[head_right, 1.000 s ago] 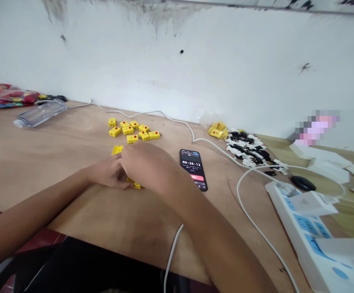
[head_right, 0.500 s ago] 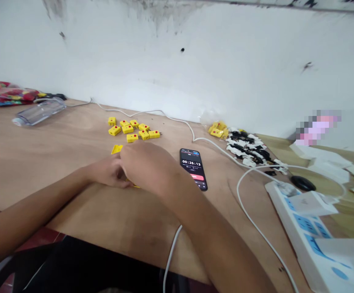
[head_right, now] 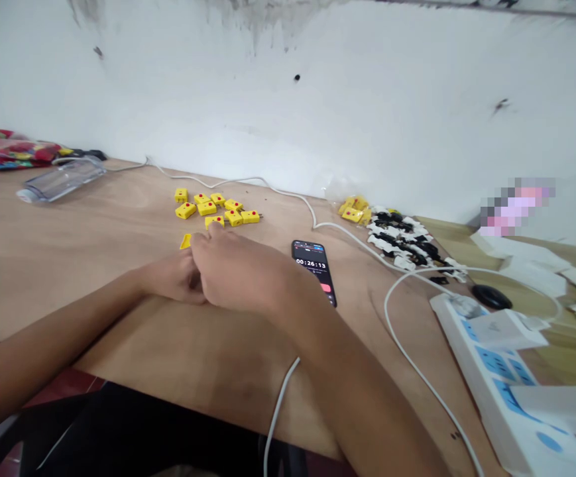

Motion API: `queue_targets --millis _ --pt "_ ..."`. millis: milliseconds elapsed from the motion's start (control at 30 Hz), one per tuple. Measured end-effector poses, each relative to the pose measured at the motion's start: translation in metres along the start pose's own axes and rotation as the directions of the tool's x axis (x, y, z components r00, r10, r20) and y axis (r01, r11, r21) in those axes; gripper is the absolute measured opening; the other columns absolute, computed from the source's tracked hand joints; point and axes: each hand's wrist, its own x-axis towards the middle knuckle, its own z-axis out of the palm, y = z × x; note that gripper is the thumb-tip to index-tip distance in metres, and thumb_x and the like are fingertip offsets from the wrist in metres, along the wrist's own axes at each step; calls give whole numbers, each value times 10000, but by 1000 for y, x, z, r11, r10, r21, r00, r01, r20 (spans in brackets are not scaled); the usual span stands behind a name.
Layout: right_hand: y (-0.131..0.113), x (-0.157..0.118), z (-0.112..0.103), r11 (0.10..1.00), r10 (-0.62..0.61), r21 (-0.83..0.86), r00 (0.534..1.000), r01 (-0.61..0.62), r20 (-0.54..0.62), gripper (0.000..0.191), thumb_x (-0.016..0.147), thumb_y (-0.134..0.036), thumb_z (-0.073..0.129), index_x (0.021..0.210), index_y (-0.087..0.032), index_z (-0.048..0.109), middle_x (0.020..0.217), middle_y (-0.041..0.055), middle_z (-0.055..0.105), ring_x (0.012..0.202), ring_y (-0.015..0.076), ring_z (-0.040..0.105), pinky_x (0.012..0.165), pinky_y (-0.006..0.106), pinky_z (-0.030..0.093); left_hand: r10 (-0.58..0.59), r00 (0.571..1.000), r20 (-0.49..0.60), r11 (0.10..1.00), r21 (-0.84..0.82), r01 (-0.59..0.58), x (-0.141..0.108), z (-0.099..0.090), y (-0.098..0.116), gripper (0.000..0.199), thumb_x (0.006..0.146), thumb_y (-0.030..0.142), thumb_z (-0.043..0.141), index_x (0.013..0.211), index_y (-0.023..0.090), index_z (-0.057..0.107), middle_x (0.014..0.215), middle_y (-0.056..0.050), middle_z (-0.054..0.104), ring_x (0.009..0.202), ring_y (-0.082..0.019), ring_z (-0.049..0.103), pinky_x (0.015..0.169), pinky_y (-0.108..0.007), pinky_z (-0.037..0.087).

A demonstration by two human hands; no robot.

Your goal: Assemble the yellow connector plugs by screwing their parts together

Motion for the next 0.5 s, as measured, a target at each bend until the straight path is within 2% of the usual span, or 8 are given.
queue_targets --millis 67,200,267,367,433,500 --pt "1 1 1 1000 -24 1 1000 24 6 202 899 -107 505 1064 -167 605 1085 102 710 844 180 634 654 267 401 -4 1000 12 1000 0 4 0 0 0 299 740 389 739 944 184 665 1033 -93 685 975 -259 638 870 -388 547" --pt "0 5 2 994 47 -93 997 -53 -68 180 951 -137 452 960 -152 631 945 108 724 780 190 622 630 286 377 -12 1000 14 1000 16 12 0 -1 0 329 736 425 752 945 183 676 1038 -107 688 1001 -279 634 867 -403 543" --pt "-1 3 1 994 69 -75 996 -73 -52 184 961 -168 451 964 -147 635 943 113 723 762 188 618 619 287 374 -4 1000 11 1000 6 4 0 -1 0 310 745 398 747 959 184 680 1045 -106 693 1006 -276 636 872 -399 539" --pt "-1 0 -3 1000 16 -5 1000 -16 23 161 927 -134 493 1002 -155 635 1035 104 715 801 170 620 643 267 393 10 1000 25 1000 9 -10 1 -2 -1 299 747 387 740 960 186 678 1041 -94 700 1005 -269 643 898 -401 527" --pt "0 0 -3 1000 -9 -21 999 10 50 169 913 -99 493 956 -156 646 1003 91 718 786 160 613 649 262 391 12 999 43 1000 13 -12 2 -3 0 288 749 403 736 924 183 673 990 -85 702 977 -266 649 897 -403 523" --pt "0 2 -3 996 35 -86 999 -33 24 184 924 -111 484 867 -151 655 913 91 720 737 160 599 629 271 375 18 999 51 1000 5 -19 2 -4 1 274 755 407 730 900 182 669 953 -80 699 956 -262 653 893 -403 520"
